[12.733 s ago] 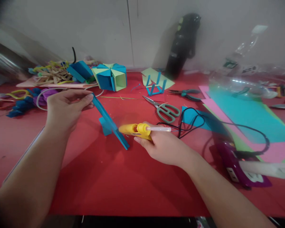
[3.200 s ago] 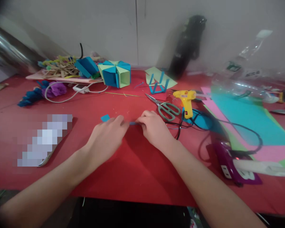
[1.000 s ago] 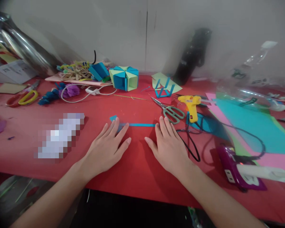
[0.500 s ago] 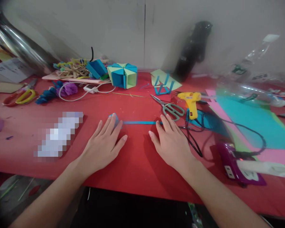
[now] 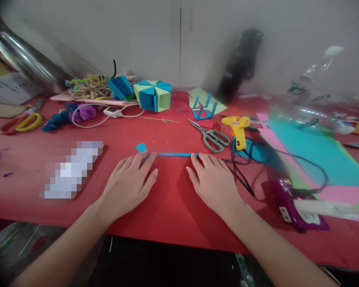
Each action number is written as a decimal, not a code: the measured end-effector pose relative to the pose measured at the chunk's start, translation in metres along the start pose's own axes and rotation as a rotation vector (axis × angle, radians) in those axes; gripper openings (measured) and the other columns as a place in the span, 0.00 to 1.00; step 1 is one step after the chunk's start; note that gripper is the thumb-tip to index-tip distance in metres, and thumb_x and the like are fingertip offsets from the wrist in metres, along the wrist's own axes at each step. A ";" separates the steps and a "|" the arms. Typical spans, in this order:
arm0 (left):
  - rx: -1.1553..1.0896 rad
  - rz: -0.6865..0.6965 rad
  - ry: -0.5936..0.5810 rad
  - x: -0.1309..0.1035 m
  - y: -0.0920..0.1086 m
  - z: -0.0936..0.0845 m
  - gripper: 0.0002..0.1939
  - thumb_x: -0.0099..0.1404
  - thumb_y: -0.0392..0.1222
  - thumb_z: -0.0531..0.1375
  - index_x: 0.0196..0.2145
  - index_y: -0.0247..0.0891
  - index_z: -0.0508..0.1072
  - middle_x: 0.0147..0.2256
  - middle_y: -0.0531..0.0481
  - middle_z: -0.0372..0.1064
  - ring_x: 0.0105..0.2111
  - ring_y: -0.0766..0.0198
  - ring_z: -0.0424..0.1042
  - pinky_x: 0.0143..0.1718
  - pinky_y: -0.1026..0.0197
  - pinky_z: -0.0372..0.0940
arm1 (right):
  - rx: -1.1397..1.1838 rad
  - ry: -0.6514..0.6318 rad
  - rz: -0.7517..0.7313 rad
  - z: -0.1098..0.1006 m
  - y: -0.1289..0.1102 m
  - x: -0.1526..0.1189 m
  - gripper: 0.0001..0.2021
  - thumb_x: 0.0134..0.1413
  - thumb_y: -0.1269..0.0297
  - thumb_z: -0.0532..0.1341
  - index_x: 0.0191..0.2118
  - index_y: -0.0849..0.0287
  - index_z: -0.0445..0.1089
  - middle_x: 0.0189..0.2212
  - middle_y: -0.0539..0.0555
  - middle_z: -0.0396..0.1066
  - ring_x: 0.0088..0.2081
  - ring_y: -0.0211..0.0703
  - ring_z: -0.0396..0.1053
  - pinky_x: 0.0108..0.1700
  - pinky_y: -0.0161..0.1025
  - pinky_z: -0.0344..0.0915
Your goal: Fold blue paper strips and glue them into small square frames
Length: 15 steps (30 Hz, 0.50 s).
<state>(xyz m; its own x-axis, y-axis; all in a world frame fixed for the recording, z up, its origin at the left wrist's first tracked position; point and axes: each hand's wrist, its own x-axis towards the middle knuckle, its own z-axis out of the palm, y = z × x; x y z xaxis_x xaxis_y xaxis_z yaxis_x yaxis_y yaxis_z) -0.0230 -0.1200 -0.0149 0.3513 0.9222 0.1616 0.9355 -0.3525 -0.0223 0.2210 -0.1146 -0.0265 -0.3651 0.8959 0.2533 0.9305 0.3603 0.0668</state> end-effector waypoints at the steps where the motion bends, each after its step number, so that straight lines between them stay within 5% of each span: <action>1: 0.002 0.003 0.002 0.000 0.000 0.000 0.28 0.76 0.48 0.46 0.66 0.34 0.64 0.61 0.35 0.66 0.55 0.44 0.70 0.58 0.42 0.63 | -0.010 0.011 0.001 -0.001 -0.002 0.000 0.22 0.71 0.58 0.50 0.59 0.65 0.71 0.53 0.65 0.74 0.51 0.60 0.71 0.50 0.54 0.68; 8: 0.022 0.001 -0.004 -0.001 0.002 -0.001 0.27 0.75 0.47 0.45 0.66 0.38 0.66 0.62 0.35 0.65 0.56 0.44 0.70 0.59 0.43 0.62 | 0.070 -0.001 -0.006 0.004 -0.014 0.007 0.22 0.69 0.58 0.53 0.55 0.73 0.70 0.55 0.70 0.70 0.54 0.63 0.68 0.53 0.54 0.68; 15: 0.022 -0.009 -0.003 0.000 0.003 -0.003 0.26 0.75 0.48 0.45 0.65 0.40 0.67 0.62 0.35 0.65 0.56 0.43 0.70 0.59 0.40 0.62 | 0.097 -0.043 0.010 0.004 -0.011 0.007 0.23 0.70 0.57 0.51 0.60 0.69 0.68 0.56 0.66 0.69 0.52 0.61 0.69 0.53 0.54 0.68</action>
<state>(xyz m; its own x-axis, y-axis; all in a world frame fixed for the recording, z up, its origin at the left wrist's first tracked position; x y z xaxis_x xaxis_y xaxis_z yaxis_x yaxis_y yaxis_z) -0.0201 -0.1217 -0.0117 0.3434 0.9256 0.1592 0.9391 -0.3410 -0.0426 0.2085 -0.1114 -0.0296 -0.3586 0.9092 0.2116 0.9275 0.3727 -0.0294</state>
